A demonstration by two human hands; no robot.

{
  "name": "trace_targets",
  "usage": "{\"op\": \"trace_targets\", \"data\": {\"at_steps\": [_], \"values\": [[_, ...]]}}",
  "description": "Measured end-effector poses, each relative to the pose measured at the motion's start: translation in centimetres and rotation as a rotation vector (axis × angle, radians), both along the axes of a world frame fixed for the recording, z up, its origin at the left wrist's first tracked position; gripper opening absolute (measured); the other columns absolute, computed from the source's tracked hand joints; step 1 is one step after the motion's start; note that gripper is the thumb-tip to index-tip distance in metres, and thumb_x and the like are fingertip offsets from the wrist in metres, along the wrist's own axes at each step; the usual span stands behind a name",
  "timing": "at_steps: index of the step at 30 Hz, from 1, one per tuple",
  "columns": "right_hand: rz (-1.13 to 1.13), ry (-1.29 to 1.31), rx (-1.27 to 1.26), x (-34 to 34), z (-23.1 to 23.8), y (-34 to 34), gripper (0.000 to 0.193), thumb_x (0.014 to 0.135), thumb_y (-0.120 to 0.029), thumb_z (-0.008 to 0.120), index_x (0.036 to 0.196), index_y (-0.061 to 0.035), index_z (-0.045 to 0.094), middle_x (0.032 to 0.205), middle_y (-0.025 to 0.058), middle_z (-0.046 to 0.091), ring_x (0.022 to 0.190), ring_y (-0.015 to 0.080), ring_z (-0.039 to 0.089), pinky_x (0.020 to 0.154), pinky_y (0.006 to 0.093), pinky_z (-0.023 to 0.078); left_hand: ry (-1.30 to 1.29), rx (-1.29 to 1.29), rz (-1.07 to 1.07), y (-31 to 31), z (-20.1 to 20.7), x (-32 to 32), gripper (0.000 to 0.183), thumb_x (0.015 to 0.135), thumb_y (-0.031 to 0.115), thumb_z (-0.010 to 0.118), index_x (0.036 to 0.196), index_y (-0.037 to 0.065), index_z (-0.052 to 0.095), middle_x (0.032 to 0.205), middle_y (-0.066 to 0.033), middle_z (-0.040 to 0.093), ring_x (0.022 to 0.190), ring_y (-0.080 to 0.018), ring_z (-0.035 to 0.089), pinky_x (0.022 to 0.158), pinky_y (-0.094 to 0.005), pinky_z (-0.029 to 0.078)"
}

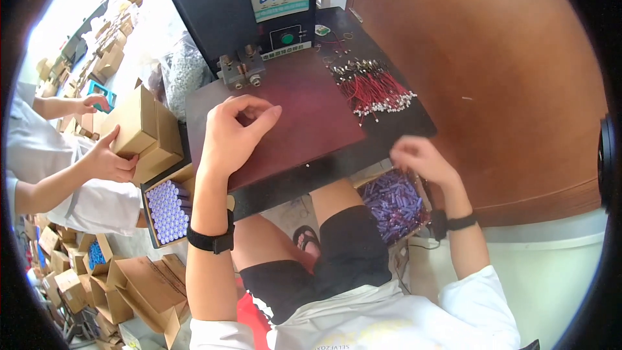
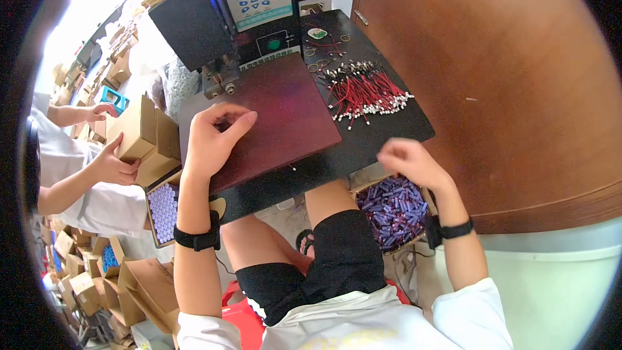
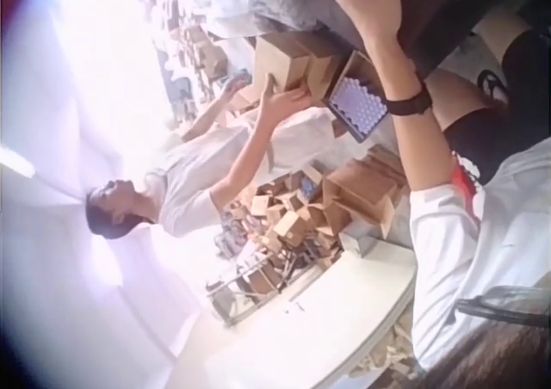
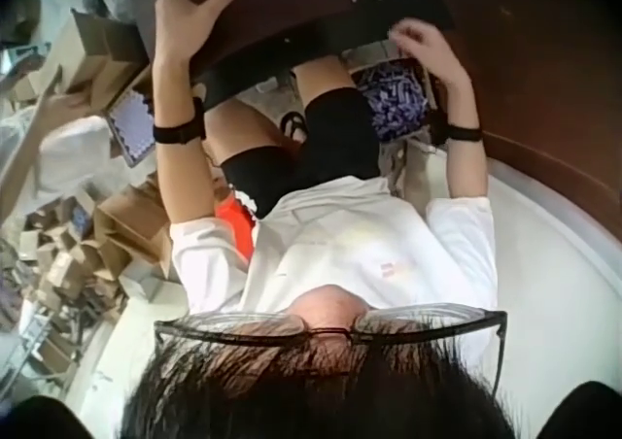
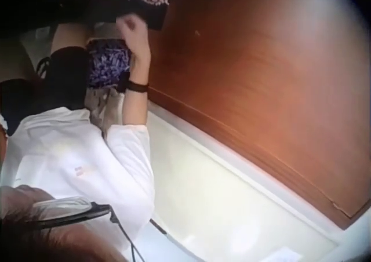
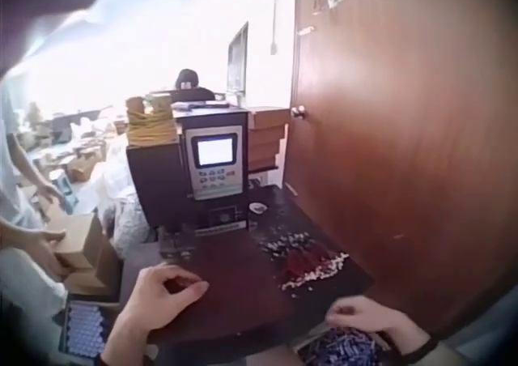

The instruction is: The person picks up a battery from a box, positions a wire on the terminal, and joins them using a spot welder. After welding, they set the battery aside and repeat the process with another battery and wire.

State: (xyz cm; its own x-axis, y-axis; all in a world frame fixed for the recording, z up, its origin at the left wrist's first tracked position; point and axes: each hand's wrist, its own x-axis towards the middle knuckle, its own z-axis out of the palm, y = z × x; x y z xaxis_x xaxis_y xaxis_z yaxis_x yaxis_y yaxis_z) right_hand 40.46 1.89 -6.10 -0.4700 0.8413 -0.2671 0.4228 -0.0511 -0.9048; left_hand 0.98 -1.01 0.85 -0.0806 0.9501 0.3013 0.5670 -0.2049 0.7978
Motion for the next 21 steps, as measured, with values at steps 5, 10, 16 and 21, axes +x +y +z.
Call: {"op": "trace_targets", "data": {"at_steps": [5,10,16,21], "values": [[-0.203,-0.421,0.615,-5.7,-1.9,6.2,0.028,0.084,-0.022,0.079,0.093,0.0016,0.067,0.084,0.0127,0.067,0.080,0.0219,0.064,0.074,0.0369,0.050,0.011,0.078,0.120,-1.0,0.4,-0.1,0.019,0.088,0.017,0.075,0.095,-0.001,0.075,0.076,-0.0012,0.068,0.070,-0.0062,0.057,0.068,-0.0243,0.047],[-0.090,-0.406,0.594,-4.8,-2.0,7.8,0.020,0.086,-0.015,0.076,0.085,0.0014,0.065,0.078,0.0092,0.062,0.076,0.0190,0.059,0.071,0.0365,0.048,0.009,0.098,0.237,-7.1,1.6,-3.6,0.014,0.091,0.011,0.068,0.095,-0.003,0.072,0.080,-0.0005,0.068,0.074,-0.0044,0.055,0.068,-0.0246,0.046],[-0.089,-0.341,0.572,-3.7,0.6,7.3,0.018,0.094,-0.010,0.066,0.102,0.0051,0.069,0.086,0.0131,0.070,0.084,0.0210,0.066,0.078,0.0352,0.051,0.523,-0.280,0.352,-12.7,-0.1,-10.7,0.020,0.080,0.016,0.069,0.094,0.001,0.072,0.094,-0.0171,0.070,0.097,-0.0364,0.065,0.087,-0.0438,0.052],[-0.194,-0.345,0.596,-2.5,1.9,8.3,0.020,0.096,-0.015,0.066,0.099,0.0046,0.070,0.079,0.0088,0.067,0.076,0.0145,0.061,0.072,0.0312,0.049,0.760,-0.404,0.312,-14.5,-2.5,-10.7,0.019,0.076,0.016,0.071,0.091,0.005,0.073,0.098,-0.0161,0.068,0.098,-0.0351,0.065,0.089,-0.0445,0.053]]}}
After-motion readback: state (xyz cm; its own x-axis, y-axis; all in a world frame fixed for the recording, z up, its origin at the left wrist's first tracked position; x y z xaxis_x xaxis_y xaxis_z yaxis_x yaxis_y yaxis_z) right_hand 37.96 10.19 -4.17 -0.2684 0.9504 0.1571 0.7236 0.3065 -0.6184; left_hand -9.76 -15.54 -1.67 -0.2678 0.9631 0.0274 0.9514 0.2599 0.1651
